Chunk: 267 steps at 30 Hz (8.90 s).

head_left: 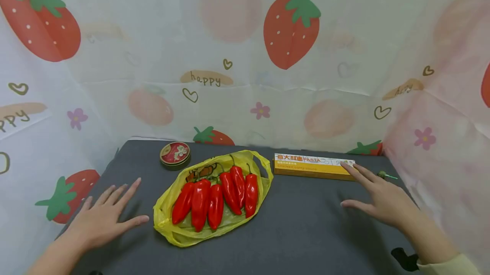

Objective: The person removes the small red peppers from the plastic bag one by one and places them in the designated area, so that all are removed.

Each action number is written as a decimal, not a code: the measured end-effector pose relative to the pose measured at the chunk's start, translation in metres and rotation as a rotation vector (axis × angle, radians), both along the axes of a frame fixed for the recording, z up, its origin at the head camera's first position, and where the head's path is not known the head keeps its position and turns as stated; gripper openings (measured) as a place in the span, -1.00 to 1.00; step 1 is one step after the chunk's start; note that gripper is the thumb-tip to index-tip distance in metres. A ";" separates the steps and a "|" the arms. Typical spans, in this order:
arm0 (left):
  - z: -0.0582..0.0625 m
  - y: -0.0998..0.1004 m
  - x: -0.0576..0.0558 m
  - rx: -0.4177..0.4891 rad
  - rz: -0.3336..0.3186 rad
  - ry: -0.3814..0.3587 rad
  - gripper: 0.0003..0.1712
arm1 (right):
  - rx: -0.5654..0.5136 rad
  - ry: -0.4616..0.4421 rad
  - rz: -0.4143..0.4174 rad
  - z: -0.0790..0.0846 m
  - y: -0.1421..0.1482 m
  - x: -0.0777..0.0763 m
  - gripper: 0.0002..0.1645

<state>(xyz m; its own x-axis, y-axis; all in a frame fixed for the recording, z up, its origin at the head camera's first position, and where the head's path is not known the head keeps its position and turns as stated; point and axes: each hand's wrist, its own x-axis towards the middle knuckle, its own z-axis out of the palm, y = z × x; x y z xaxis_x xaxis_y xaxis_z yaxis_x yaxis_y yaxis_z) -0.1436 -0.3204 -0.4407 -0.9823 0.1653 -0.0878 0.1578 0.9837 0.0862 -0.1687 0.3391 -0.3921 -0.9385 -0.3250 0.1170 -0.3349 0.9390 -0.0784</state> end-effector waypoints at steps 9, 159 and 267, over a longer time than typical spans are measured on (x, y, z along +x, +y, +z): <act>-0.010 0.035 -0.018 0.569 0.061 -0.367 -0.01 | -0.120 0.062 0.023 -0.007 -0.035 -0.011 0.12; -0.045 0.041 -0.016 0.972 0.234 -0.062 -0.35 | -0.626 -0.422 -0.356 -0.078 0.041 -0.005 -0.16; -0.046 0.041 -0.015 1.058 0.235 -0.069 -0.37 | -0.845 -0.378 0.070 -0.067 -0.247 -0.079 -0.26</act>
